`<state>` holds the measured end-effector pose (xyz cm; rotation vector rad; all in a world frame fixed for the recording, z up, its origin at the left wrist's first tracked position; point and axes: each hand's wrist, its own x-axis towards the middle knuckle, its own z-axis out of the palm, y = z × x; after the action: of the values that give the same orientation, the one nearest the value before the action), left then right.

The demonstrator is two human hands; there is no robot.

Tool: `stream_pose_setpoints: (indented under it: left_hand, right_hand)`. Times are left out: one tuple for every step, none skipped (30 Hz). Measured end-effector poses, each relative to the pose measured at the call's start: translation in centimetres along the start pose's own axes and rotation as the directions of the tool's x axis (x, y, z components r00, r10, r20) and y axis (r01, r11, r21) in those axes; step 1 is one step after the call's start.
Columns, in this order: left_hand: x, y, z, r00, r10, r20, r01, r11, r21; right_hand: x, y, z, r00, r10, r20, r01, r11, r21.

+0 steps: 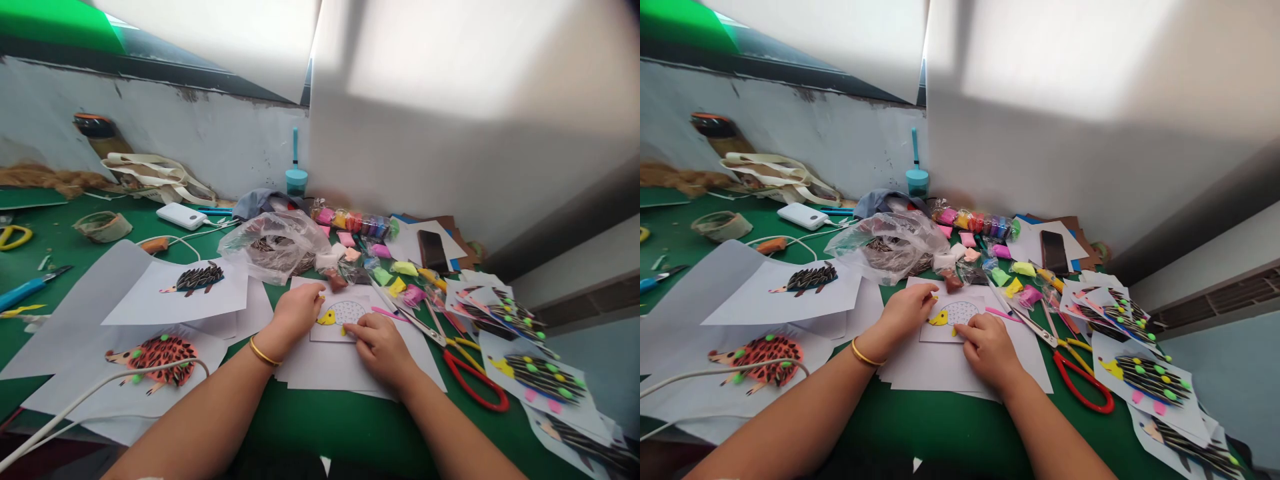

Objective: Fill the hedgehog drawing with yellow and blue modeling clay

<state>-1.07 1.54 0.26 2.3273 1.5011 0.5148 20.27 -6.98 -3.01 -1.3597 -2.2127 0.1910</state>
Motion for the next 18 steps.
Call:
stream_pose_setpoints:
  left_hand:
    - [0.0, 0.0, -0.02, 1.0, -0.005, 0.001, 0.005, 1.0, -0.007]
    - [0.0, -0.01, -0.03, 1.0, -0.01, 0.002, 0.01, 1.0, -0.011]
    - [0.0, -0.02, -0.04, 1.0, -0.015, 0.004, 0.015, 1.0, -0.014]
    - [0.01, -0.03, -0.05, 1.0, -0.019, 0.006, 0.019, 1.0, -0.014]
    - [0.03, -0.05, -0.05, 1.0, -0.022, 0.009, 0.022, 1.0, -0.014]
    - [0.04, -0.06, -0.05, 1.0, -0.023, 0.011, 0.024, 1.0, -0.013]
    - [0.06, -0.08, -0.04, 1.0, -0.023, 0.011, 0.023, 1.0, -0.013]
    - [0.07, -0.09, -0.03, 1.0, -0.021, 0.009, 0.021, 1.0, -0.012]
    - [0.08, -0.1, -0.03, 1.0, -0.018, 0.007, 0.018, 1.0, -0.011]
    - [0.08, -0.11, -0.02, 1.0, -0.014, 0.003, 0.014, 1.0, -0.008]
    - [0.09, -0.12, -0.01, 1.0, -0.01, -0.001, 0.01, 1.0, -0.005]
    - [0.09, -0.12, -0.01, 1.0, -0.007, -0.003, 0.007, 1.0, -0.003]
    - [0.09, -0.12, -0.01, 1.0, -0.007, -0.002, 0.007, 1.0, 0.0]
    - [0.1, -0.11, -0.02, 1.0, -0.008, 0.001, 0.008, 1.0, 0.002]
    - [0.1, -0.1, -0.03, 1.0, -0.009, 0.006, 0.009, 1.0, 0.004]
    - [0.1, -0.09, -0.05, 1.0, -0.009, 0.009, 0.009, 1.0, 0.005]
    - [0.1, -0.06, -0.08, 1.0, -0.008, 0.012, 0.008, 1.0, 0.007]
    - [0.09, -0.04, -0.1, 1.0, -0.008, 0.013, 0.008, 1.0, 0.009]
  right_hand:
    - [-0.02, 0.04, -0.01, 1.0, -0.007, 0.001, 0.007, 1.0, 0.0]
    - [-0.04, 0.06, 0.0, 1.0, -0.015, 0.004, 0.015, 1.0, -0.005]
    - [-0.06, 0.06, 0.01, 1.0, -0.022, 0.006, 0.022, 1.0, -0.015]
    - [-0.07, 0.05, 0.01, 1.0, -0.028, 0.007, 0.028, 0.999, -0.025]
    - [-0.09, 0.03, 0.01, 0.999, -0.032, 0.004, 0.032, 0.999, -0.035]
    - [-0.11, 0.0, -0.01, 0.999, -0.035, 0.0, 0.035, 0.998, -0.043]
    - [-0.13, -0.03, -0.05, 0.999, -0.038, -0.004, 0.038, 0.998, -0.046]
    - [-0.16, -0.06, -0.1, 0.999, -0.042, -0.007, 0.041, 0.998, -0.046]
    - [-0.19, -0.09, -0.18, 0.999, -0.046, -0.007, 0.046, 0.998, -0.044]
    - [-0.21, -0.12, -0.26, 0.999, -0.052, -0.003, 0.051, 0.998, -0.042]
    - [-0.24, -0.15, -0.34, 0.998, -0.057, 0.004, 0.057, 0.998, -0.04]
    - [-0.25, -0.17, -0.41, 0.998, -0.061, 0.012, 0.061, 0.997, -0.037]
    - [-0.26, -0.19, -0.46, 0.998, -0.064, 0.018, 0.064, 0.997, -0.034]
    - [-0.27, -0.21, -0.49, 0.998, -0.065, 0.021, 0.066, 0.997, -0.03]
    - [-0.27, -0.22, -0.5, 0.998, -0.066, 0.018, 0.067, 0.997, -0.025]
    - [-0.27, -0.23, -0.48, 0.998, -0.068, 0.013, 0.068, 0.997, -0.021]
    - [-0.27, -0.23, -0.44, 0.998, -0.069, 0.006, 0.069, 0.997, -0.019]
    - [-0.26, -0.24, -0.37, 0.998, -0.069, 0.001, 0.069, 0.997, -0.021]
